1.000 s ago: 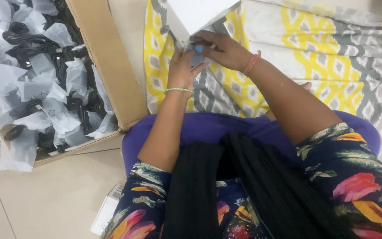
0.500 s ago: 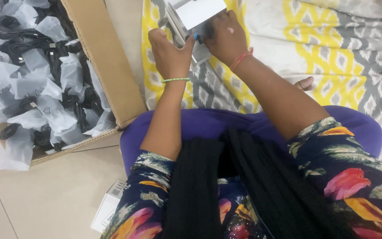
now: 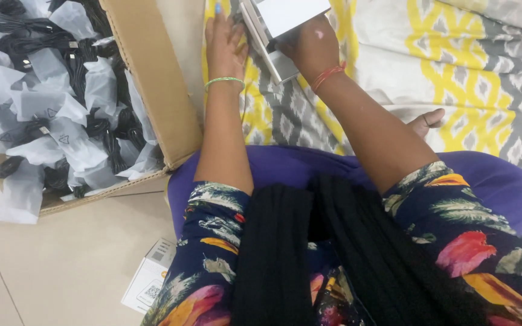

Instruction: The person packs USB cables and manuals into small product boxes from a larger shipping container.

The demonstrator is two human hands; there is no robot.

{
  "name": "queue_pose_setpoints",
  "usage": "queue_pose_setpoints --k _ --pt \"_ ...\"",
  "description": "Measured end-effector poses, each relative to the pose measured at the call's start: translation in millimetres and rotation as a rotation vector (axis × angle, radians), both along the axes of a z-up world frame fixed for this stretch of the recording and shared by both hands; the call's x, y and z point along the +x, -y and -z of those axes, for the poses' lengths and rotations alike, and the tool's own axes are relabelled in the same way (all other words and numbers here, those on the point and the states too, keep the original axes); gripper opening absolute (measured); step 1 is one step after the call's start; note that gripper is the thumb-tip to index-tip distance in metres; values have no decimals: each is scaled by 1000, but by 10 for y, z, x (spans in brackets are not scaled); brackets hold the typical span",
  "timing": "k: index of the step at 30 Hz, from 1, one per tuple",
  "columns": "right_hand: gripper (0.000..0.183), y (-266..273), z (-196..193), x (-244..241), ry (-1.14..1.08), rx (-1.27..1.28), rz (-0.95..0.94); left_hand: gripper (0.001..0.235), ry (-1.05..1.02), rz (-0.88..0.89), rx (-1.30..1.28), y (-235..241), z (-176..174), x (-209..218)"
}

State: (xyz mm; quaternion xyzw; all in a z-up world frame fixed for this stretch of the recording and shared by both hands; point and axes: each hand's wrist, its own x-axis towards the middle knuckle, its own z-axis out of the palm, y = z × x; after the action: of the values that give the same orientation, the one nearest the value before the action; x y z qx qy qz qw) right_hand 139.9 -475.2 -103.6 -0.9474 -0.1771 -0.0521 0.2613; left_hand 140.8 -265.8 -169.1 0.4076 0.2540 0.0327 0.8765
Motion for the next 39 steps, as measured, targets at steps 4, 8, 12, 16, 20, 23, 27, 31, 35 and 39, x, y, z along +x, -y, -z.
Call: queue_pose_setpoints --k 4,8,12,16,20,23,27,31,35,39 --pt "26 20 35 -35 22 59 32 103 -12 114 31 94 214 71" --pt "28 9 36 -69 50 57 62 85 52 136 238 185 285 131" --pt "32 -39 51 -44 198 82 72 72 -60 136 296 187 140 244" --pt "24 4 275 43 90 25 100 53 -83 110 232 184 314 435" --pt "18 91 731 118 54 -32 159 45 -39 117 240 203 584 549" --pt "14 163 875 161 218 -55 88 41 0 114 257 143 744 629" --pt "21 175 621 70 319 -65 -9 36 35 112 273 118 831 644" --pt "21 306 215 40 67 -71 -172 27 158 74 196 134 597 621" --pt "28 707 -578 -2 -262 -266 -514 13 334 2 267 97 590 637" --pt "19 757 -1242 -14 -304 -392 -380 7 344 43 291 140 428 586"
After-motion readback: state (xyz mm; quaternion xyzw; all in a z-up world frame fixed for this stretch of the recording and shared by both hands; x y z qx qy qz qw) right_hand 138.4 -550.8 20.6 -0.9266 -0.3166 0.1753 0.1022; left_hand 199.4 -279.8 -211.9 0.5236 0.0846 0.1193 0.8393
